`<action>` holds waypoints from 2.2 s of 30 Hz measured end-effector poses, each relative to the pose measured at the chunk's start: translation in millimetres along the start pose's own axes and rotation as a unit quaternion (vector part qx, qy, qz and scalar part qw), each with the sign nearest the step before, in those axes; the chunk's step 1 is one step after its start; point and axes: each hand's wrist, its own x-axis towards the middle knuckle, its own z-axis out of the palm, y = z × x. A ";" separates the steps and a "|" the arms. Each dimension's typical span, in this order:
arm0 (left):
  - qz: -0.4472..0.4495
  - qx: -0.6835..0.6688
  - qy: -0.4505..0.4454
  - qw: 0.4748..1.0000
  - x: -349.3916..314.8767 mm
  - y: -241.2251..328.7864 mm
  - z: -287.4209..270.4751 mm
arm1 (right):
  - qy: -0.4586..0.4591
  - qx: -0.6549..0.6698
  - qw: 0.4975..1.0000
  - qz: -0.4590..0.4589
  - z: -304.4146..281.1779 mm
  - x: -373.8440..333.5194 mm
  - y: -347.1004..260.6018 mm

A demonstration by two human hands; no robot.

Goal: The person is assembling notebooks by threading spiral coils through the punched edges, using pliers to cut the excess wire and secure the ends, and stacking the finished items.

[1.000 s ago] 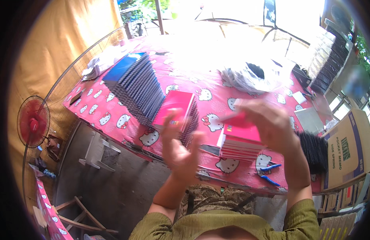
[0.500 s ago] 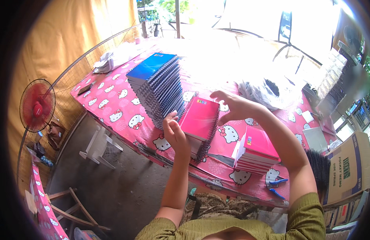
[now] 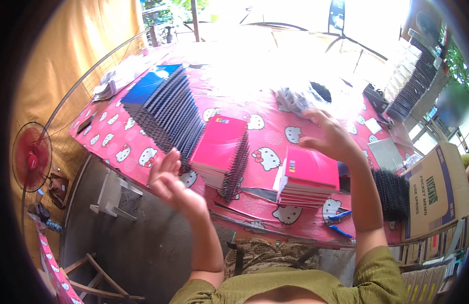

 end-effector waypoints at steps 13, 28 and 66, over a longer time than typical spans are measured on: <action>-0.183 0.038 -0.462 0.867 -90.4 51.4 108.8 | 0.174 0.123 0.971 0.112 1.1 -94.2 18.4; 0.088 0.134 -0.544 0.823 -100.4 62.3 150.5 | 0.129 -0.278 0.836 0.455 -18.1 -171.6 160.1; 0.062 0.083 -0.515 0.851 -104.2 49.9 146.5 | 0.159 0.103 0.980 0.068 -25.4 -118.3 14.3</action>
